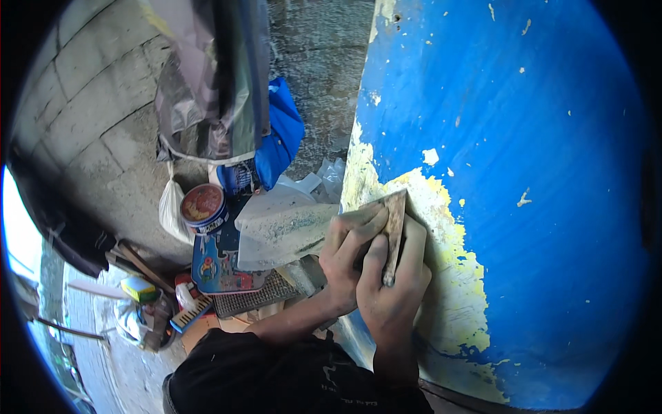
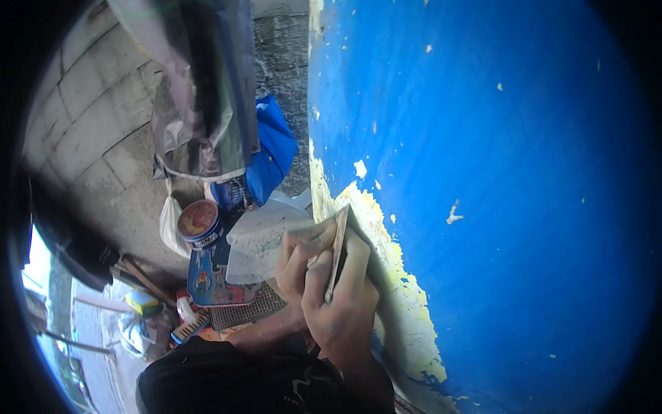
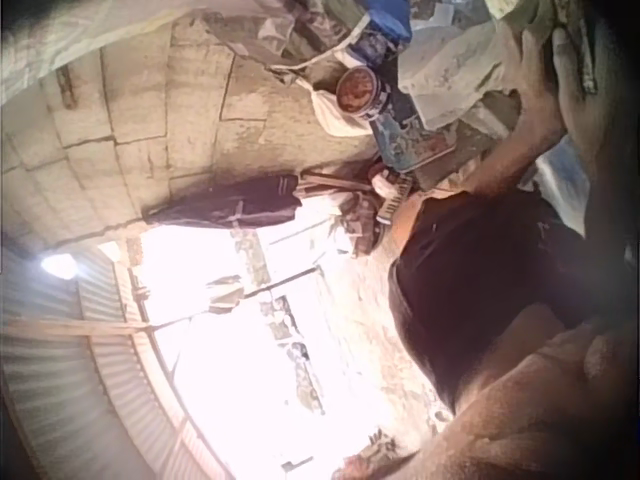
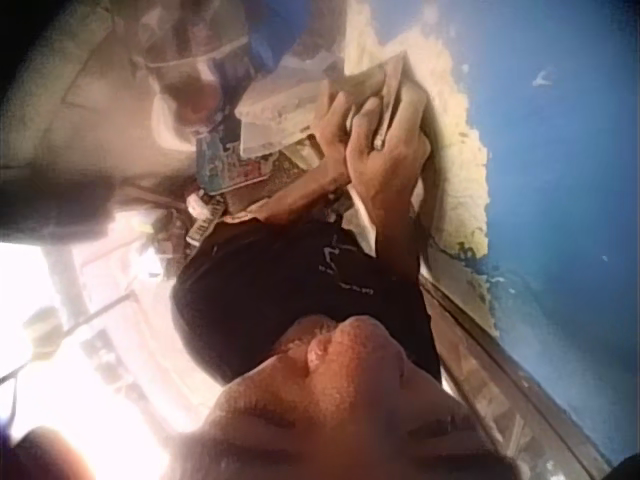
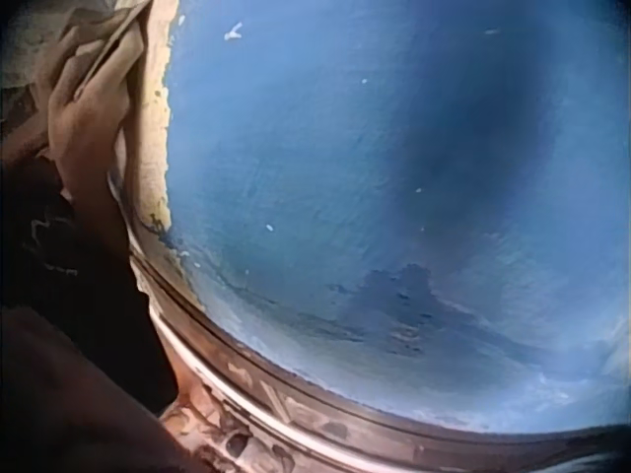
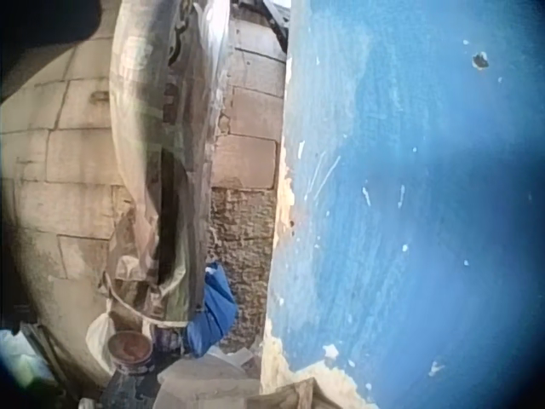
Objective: The person sands the blue surface of a vehicle body panel using a block of sandpaper.
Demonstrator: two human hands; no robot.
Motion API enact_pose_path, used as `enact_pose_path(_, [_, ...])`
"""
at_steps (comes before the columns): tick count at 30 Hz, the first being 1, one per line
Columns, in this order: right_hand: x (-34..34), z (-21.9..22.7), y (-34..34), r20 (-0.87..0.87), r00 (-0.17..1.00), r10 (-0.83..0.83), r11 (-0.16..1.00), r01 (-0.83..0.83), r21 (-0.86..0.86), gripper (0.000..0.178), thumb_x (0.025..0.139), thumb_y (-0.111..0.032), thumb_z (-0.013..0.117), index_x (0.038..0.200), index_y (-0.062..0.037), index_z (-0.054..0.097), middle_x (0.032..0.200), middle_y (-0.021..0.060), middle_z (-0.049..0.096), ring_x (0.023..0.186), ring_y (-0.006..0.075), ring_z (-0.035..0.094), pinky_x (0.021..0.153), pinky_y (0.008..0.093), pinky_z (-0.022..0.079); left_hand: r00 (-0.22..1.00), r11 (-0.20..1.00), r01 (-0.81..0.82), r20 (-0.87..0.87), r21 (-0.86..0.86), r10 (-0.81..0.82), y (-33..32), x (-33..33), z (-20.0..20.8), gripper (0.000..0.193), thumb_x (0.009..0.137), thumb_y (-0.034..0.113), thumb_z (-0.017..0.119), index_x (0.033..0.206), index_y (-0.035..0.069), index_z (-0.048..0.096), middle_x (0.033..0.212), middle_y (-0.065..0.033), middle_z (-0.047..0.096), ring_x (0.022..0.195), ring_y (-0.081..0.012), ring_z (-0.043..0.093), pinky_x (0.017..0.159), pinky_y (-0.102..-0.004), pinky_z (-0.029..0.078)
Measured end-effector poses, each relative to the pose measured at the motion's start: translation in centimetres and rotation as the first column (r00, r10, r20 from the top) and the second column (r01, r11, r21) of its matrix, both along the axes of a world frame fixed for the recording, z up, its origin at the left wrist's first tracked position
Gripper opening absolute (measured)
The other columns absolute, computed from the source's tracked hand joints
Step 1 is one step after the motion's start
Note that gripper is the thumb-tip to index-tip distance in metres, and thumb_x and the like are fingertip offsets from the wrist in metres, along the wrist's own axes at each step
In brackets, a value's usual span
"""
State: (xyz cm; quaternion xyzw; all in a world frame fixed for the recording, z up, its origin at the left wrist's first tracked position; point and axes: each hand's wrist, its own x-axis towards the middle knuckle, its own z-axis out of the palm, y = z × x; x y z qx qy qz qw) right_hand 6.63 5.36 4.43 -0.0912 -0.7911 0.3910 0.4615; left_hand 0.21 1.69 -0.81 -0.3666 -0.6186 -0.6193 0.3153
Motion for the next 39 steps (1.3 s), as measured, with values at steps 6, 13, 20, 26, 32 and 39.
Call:
enact_pose_path(6, [-0.4, -0.7, -0.4, 0.117, 0.991, 0.059, 0.998, -0.055, -0.033, 0.029, 0.092, -0.011, 0.047, 0.115, 0.0067, 0.048, 0.089, 0.0273, 0.06, 0.082, 0.0416, 0.065, 0.066, 0.0414, 0.052, 0.998, 0.998, 0.015, 0.056, -0.061, -0.011, -1.0, -0.3, 1.7, 0.033, 0.076, 0.006, 0.064, 0.108, 0.002, 0.065, 0.096, -0.0126, 0.06, 0.082, -0.0254, 0.06, 0.07, -0.0331, 0.048])
enact_pose_path(13, [-1.6, -0.1, -0.2, 0.143, 0.987, 0.067, 0.998, -0.067, -0.009, 0.034, 0.093, -0.017, 0.047, 0.115, 0.0086, 0.046, 0.075, 0.027, 0.057, 0.066, 0.0444, 0.061, 0.055, 0.0437, 0.049, 0.997, 0.997, -0.038, -0.067, -0.061, 0.034, -1.4, -2.5, 3.3, 0.032, 0.075, 0.009, 0.063, 0.107, 0.006, 0.066, 0.082, -0.0114, 0.055, 0.071, -0.0241, 0.055, 0.061, -0.0332, 0.044])
enact_pose_path(20, [-1.9, -0.2, -0.3, 0.018, 0.988, 0.153, 0.983, -0.15, -0.109, 0.032, 0.092, -0.009, 0.042, 0.12, 0.008, 0.044, 0.09, 0.0245, 0.058, 0.08, 0.0377, 0.064, 0.066, 0.0374, 0.051, 0.996, 0.995, -0.045, -0.087, -0.093, 0.037, -1.8, -1.9, 3.8, 0.033, 0.069, 0.007, 0.068, 0.102, 0.005, 0.069, 0.092, -0.011, 0.065, 0.077, -0.0246, 0.063, 0.067, -0.0318, 0.05])
enact_pose_path(26, [-1.2, -0.6, 0.2, -0.18, 0.98, 0.088, 0.991, -0.104, -0.079, 0.021, 0.091, -0.011, 0.047, 0.104, 0.0053, 0.044, 0.091, 0.0301, 0.053, 0.067, 0.0454, 0.058, 0.052, 0.0463, 0.047, 0.964, 0.994, 0.035, -0.26, -0.102, -0.06, -0.8, -2.5, 2.5, 0.034, 0.07, 0.012, 0.071, 0.103, 0.005, 0.068, 0.082, -0.0095, 0.058, 0.072, -0.0215, 0.058, 0.06, -0.0296, 0.044])
enact_pose_path(32, [-0.1, -0.4, -1.2, -0.063, 0.998, 0.017, 0.999, -0.014, 0.045, 0.028, 0.092, -0.013, 0.045, 0.112, 0.0068, 0.043, 0.098, 0.0306, 0.056, 0.073, 0.0439, 0.063, 0.056, 0.0455, 0.051, 0.972, 0.988, 0.031, -0.228, -0.148, -0.065, -2.4, -2.2, 4.2, 0.036, 0.068, 0.013, 0.072, 0.102, 0.003, 0.068, 0.081, -0.0073, 0.059, 0.07, -0.0199, 0.057, 0.059, -0.0286, 0.042])
enact_pose_path(39, [0.0, 0.3, -0.9, -0.067, 0.997, 0.038, 0.999, -0.039, -0.009, 0.031, 0.092, -0.01, 0.043, 0.116, 0.0097, 0.043, 0.083, 0.0271, 0.059, 0.071, 0.0415, 0.064, 0.06, 0.043, 0.053, 0.981, 0.983, 0.093, -0.154, -0.156, -0.118, -2.3, -1.2, 3.9, 0.035, 0.069, 0.009, 0.072, 0.104, 0.004, 0.069, 0.086, -0.0076, 0.061, 0.076, -0.0197, 0.06, 0.065, -0.0289, 0.047])
